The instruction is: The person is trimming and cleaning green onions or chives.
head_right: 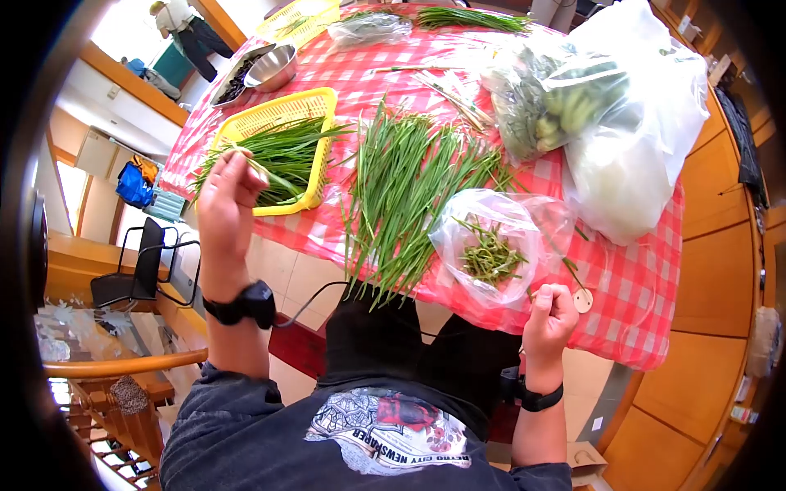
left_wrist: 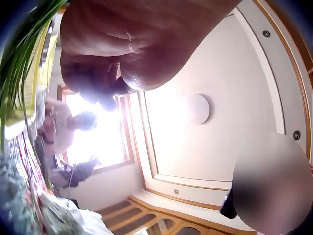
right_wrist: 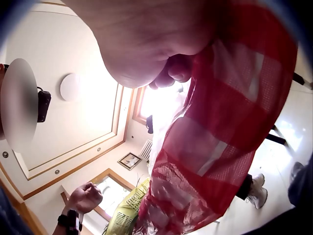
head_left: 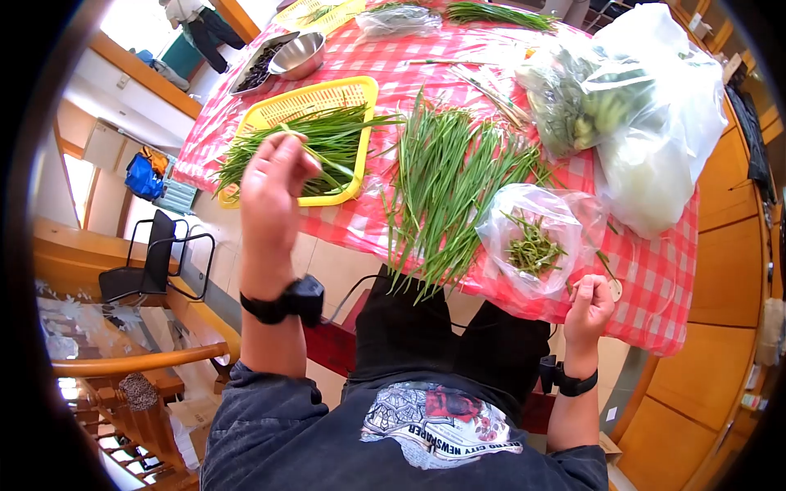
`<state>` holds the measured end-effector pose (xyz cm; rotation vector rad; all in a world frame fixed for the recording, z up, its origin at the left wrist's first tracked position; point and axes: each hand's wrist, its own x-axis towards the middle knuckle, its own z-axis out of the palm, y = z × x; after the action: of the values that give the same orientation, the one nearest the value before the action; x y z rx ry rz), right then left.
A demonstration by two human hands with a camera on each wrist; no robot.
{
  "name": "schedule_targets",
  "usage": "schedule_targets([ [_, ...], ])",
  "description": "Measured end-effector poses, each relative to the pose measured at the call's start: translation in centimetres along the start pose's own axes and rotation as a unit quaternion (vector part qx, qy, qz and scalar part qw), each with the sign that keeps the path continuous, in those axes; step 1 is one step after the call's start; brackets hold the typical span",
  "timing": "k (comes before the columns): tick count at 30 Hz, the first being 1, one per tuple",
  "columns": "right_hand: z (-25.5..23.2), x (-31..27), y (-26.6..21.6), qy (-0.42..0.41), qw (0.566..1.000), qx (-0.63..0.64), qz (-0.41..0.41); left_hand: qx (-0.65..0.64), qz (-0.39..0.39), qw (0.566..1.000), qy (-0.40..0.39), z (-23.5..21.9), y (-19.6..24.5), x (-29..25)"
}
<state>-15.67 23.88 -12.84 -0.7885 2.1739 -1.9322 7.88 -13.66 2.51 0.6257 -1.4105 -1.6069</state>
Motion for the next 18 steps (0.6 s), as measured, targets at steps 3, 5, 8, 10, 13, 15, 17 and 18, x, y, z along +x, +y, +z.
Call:
schedule_targets([
  [3, -0.2, 0.0, 0.5, -0.003, 1.0, 0.003, 0.017, 0.008, 0.018, 0.997, 0.073, -5.1, -0.1, 2.9],
  [5, 0.0, 0.2, 0.5, -0.005, 1.0, 0.008, 0.003, 0.013, -0.005, 0.989, 0.145, -9.0, -0.8, 4.3],
  [8, -0.1, -0.5, -0.2, -0.007, 1.0, -0.004, 0.013, 0.111, -0.035, 0.969, 0.22, -13.1, -2.2, 6.6],
  [10, 0.1, 0.1, 0.0, -0.005, 1.0, -0.011, 0.014, 0.172, 0.008, 0.95, 0.261, -12.3, -2.4, 6.6],
  [13, -0.3, -0.2, 0.3, 0.002, 1.0, -0.019, -0.001, 0.288, 0.093, 0.923, 0.238, -9.9, -2.1, 5.0],
  [15, -0.2, -0.1, 0.2, 0.005, 0.999, -0.031, 0.006, 0.358, 0.165, 0.904, 0.166, -7.2, -2.7, 3.6],
  [17, 0.3, 0.0, -0.4, 0.012, 1.0, -0.022, 0.015, 0.448, 0.207, 0.864, 0.097, -2.2, -1.9, 1.4],
  [18, 0.5, 0.1, -0.6, 0.017, 1.0, -0.009, 0.023, 0.498, 0.225, 0.836, 0.044, 0.1, -1.2, 0.6],
])
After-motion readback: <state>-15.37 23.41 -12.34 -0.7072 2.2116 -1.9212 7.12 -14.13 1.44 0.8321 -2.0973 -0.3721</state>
